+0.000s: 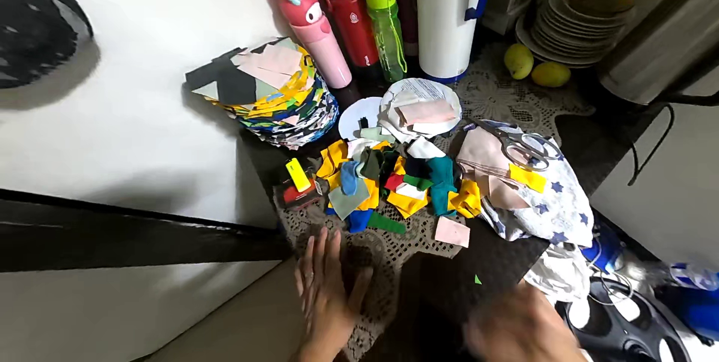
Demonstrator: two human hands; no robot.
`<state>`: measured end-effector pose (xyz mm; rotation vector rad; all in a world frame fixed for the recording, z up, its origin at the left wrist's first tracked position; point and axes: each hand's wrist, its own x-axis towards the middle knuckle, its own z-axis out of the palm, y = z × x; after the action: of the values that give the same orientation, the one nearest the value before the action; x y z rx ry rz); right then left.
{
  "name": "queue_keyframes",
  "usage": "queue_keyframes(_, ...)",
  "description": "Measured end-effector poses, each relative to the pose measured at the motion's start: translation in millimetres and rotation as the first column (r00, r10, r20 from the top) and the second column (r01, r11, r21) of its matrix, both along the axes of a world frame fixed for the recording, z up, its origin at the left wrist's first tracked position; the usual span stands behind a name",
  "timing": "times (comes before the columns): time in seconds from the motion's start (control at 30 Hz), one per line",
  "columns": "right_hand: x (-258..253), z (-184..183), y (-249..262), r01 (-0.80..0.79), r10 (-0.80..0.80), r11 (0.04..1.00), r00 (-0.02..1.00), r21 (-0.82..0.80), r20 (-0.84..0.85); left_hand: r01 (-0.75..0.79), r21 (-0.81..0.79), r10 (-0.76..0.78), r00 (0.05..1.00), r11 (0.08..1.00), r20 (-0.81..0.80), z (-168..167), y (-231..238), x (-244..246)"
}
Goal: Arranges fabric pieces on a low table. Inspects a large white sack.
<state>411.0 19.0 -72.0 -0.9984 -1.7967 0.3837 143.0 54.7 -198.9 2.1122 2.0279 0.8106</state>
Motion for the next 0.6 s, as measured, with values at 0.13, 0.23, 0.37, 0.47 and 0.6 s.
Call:
queue_keyframes(0.13,-10.4,-90.2,36.8,0.255,-0.195,0.956,0.921,-0.144,0.338,-0.026,-0.022,0.026,1.0,0.999,0.001,1.7,0.3,1.9)
queue_keyframes(0.23,-26.6,-100.3,40.5,0.333,-0.226,0.926,0.867,-0.178,0.444,-0.026,-0.028,0.026,1.0,0.999,-0.006,0.9,-0.3,2.8)
queue_keyframes(0.37,-46.6,-107.6,70.2,0.408,-0.243,0.886,0.815,-0.223,0.527,-0.024,-0.019,0.024,1.0,1.0,-0.006,1.3,1.3,3.5)
queue_keyframes(0.47,-63.1,-110.8,87.5,0.336,-0.163,0.91,0.83,-0.244,0.534,-0.017,-0.029,0.017,1.0,0.999,0.0,2.5,0.6,3.2)
queue_keyframes(0.6,-67.2,-95.6,104.5,0.136,0.042,0.934,0.876,-0.331,0.48,0.004,-0.035,-0.003,1.0,0.999,0.021,4.0,0.3,3.1)
